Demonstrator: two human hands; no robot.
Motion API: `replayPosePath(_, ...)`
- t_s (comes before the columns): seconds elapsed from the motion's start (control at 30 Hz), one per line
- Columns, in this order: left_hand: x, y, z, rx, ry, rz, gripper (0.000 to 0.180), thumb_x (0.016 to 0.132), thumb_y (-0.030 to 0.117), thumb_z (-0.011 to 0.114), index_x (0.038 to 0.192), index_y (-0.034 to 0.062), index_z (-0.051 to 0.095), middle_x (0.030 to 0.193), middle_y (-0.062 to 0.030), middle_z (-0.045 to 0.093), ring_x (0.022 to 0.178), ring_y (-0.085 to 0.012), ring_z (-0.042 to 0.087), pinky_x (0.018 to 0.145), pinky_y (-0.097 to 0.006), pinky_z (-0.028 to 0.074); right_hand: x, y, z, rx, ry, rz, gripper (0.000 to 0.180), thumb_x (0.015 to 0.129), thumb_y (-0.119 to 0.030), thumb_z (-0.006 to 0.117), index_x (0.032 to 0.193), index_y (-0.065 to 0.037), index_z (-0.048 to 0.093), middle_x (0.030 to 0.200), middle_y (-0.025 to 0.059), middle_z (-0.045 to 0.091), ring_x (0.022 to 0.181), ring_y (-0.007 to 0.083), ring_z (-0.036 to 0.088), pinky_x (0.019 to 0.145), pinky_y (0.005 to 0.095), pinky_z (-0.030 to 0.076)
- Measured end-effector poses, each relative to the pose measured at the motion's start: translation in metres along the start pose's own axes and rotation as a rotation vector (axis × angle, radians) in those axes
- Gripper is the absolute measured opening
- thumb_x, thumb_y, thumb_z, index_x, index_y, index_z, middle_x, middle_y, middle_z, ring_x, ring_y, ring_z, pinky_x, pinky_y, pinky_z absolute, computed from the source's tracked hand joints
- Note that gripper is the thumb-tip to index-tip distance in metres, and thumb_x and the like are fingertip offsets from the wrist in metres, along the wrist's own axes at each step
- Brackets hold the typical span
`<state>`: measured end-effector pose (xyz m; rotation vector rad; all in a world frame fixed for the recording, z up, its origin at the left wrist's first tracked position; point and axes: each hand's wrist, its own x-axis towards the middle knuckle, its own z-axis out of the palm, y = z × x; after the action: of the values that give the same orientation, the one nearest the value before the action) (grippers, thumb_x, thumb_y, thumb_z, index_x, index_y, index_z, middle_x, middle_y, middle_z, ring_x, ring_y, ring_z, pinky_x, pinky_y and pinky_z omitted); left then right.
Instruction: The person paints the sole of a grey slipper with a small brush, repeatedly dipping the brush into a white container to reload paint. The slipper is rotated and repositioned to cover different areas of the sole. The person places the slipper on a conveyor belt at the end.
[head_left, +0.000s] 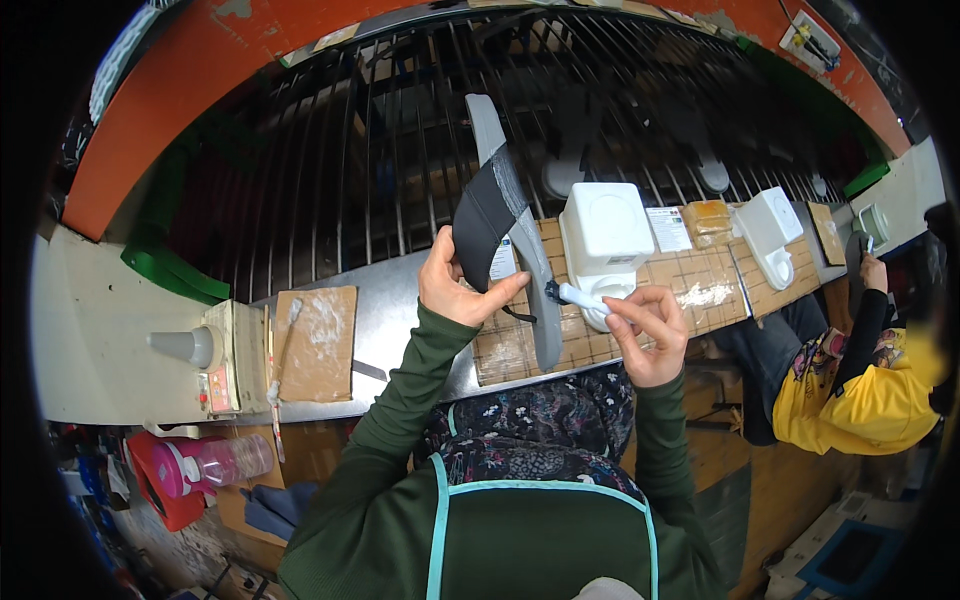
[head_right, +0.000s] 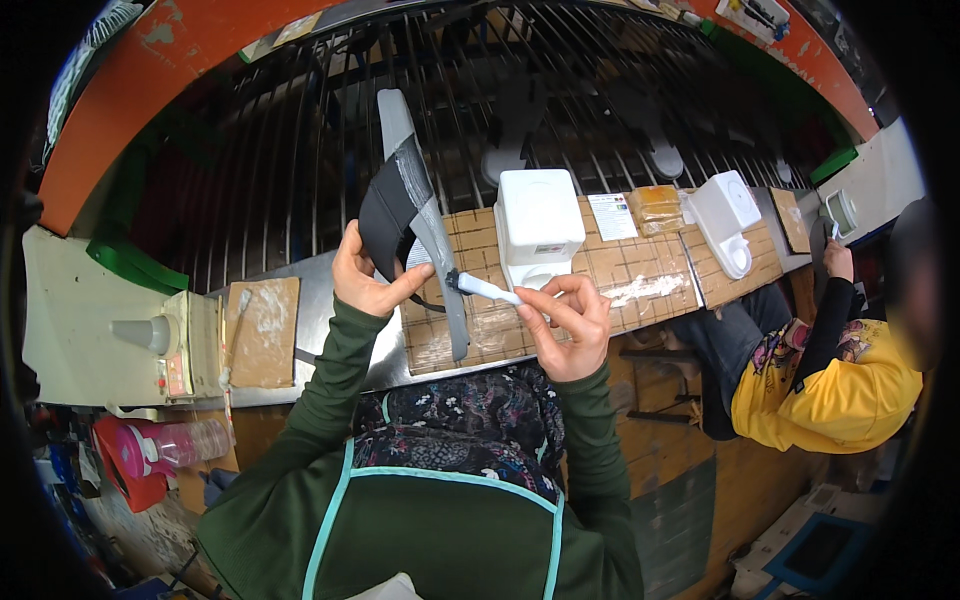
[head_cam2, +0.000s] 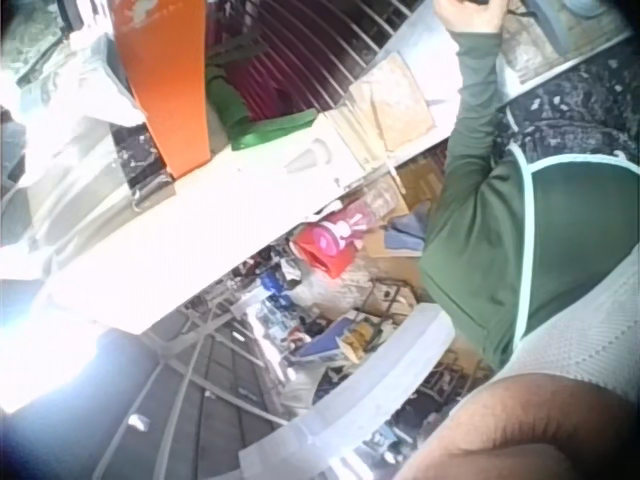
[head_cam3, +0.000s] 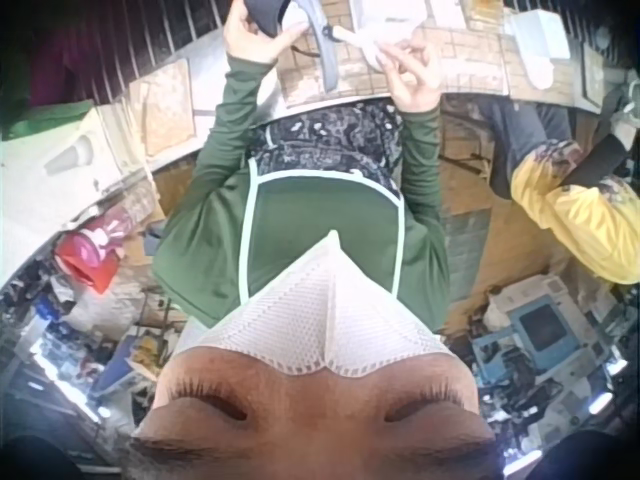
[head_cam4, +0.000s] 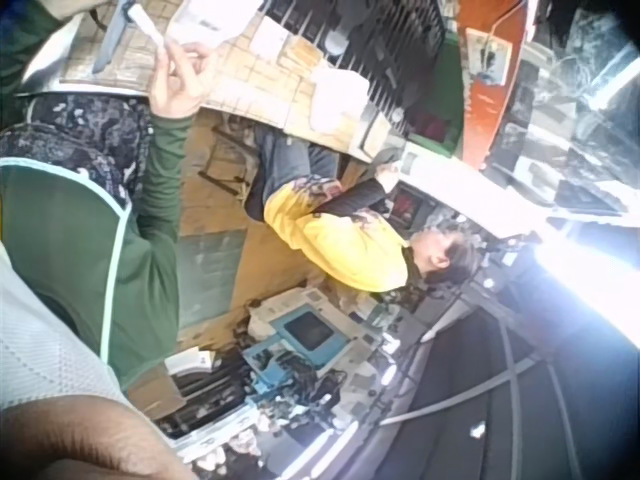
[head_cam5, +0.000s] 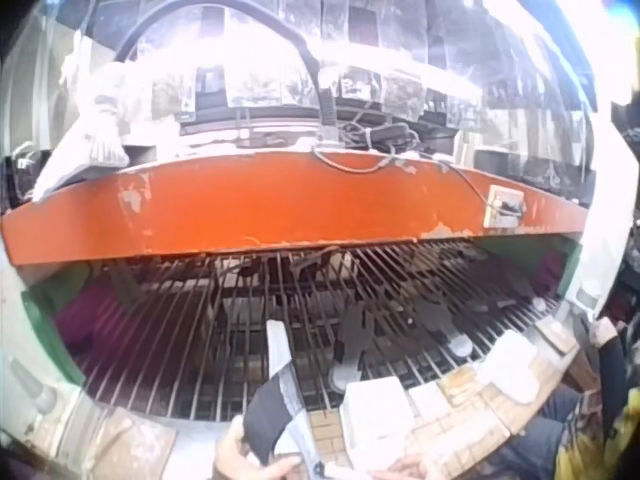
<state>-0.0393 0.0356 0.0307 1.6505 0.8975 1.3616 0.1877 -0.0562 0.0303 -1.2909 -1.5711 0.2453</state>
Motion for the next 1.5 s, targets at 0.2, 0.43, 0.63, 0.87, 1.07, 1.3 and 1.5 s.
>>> replayPosePath(0.2, 0.006, 0.0, -0.004, 0.048, 0.019, 0.015, 0.053, 0.067, 0.009, 0.084, 0.107, 0.0004, 0.05, 0.09, -0.0027, 0.06, 0.064, -0.003, 0.053, 0.055, -0.017, 0.044, 0.001, -0.001, -0.001, -0.008, -0.014, -0.023, 0.02, 0.074, -0.005, 0.076, 0.094, -0.007, 0.075, 0.083, 0.0038, 0.057, 0.052, 0.007, 0.05, 0.054, 0.0232, 0.037)
replayPosePath(0.43, 0.014, 0.0, -0.007, 0.063, 0.032, 0.031, 0.053, 0.067, 0.011, 0.084, 0.106, 0.0001, 0.051, 0.084, -0.0017, 0.06, 0.061, -0.0029, 0.052, 0.054, -0.017, 0.044, 0.001, -0.001, -0.002, 0.042, -0.028, -0.027, 0.02, 0.074, -0.003, 0.075, 0.094, -0.006, 0.074, 0.083, 0.0055, 0.058, 0.052, 0.0076, 0.051, 0.051, 0.023, 0.039)
replayPosePath(0.63, 0.022, -0.002, -0.008, 0.065, 0.044, 0.03, 0.051, 0.068, 0.013, 0.084, 0.105, 0.0006, 0.051, 0.081, -0.0005, 0.059, 0.061, -0.0022, 0.052, 0.054, -0.017, 0.044, 0.002, -0.002, -0.003, 0.053, -0.041, -0.025, 0.019, 0.076, -0.004, 0.075, 0.094, -0.005, 0.074, 0.084, 0.0056, 0.057, 0.054, 0.0073, 0.051, 0.05, 0.0224, 0.04)
replayPosePath(0.87, 0.032, -0.004, -0.009, -0.006, 0.027, -0.026, 0.053, 0.068, 0.02, 0.084, 0.105, -0.0009, 0.052, 0.091, -0.0069, 0.063, 0.078, -0.0096, 0.062, 0.07, -0.025, 0.053, 0.004, -0.001, -0.003, 0.078, -0.055, -0.039, 0.019, 0.076, -0.004, 0.075, 0.095, -0.005, 0.074, 0.085, 0.0052, 0.058, 0.054, 0.0072, 0.049, 0.05, 0.0223, 0.038)
replayPosePath(1.07, 0.042, -0.002, -0.011, -0.046, -0.011, -0.097, 0.052, 0.068, 0.02, 0.084, 0.104, -0.0004, 0.054, 0.086, -0.0058, 0.064, 0.072, -0.0101, 0.063, 0.063, -0.024, 0.053, 0.009, -0.001, -0.006, 0.064, -0.076, -0.045, 0.019, 0.075, -0.005, 0.075, 0.095, -0.006, 0.074, 0.086, 0.0049, 0.059, 0.056, 0.0075, 0.049, 0.055, 0.0223, 0.038)
replayPosePath(1.3, 0.054, 0.002, -0.014, -0.03, -0.044, -0.256, 0.048, 0.071, 0.014, 0.082, 0.106, -0.0005, 0.053, 0.086, -0.0064, 0.065, 0.072, -0.0113, 0.065, 0.061, -0.024, 0.054, 0.018, -0.006, -0.006, 0.017, -0.084, -0.075, 0.019, 0.075, -0.007, 0.075, 0.095, -0.006, 0.074, 0.086, 0.004, 0.059, 0.059, 0.0089, 0.05, 0.065, 0.0246, 0.038)
replayPosePath(1.5, 0.065, -0.006, -0.014, 0.004, 0.022, -0.279, 0.044, 0.068, 0.017, 0.083, 0.1, -0.0009, 0.058, 0.086, -0.007, 0.066, 0.074, -0.0129, 0.065, 0.071, -0.027, 0.055, 0.026, -0.011, -0.003, 0.019, -0.044, -0.098, 0.021, 0.074, -0.007, 0.075, 0.095, -0.007, 0.074, 0.086, 0.0034, 0.059, 0.061, 0.0096, 0.05, 0.067, 0.0261, 0.036)
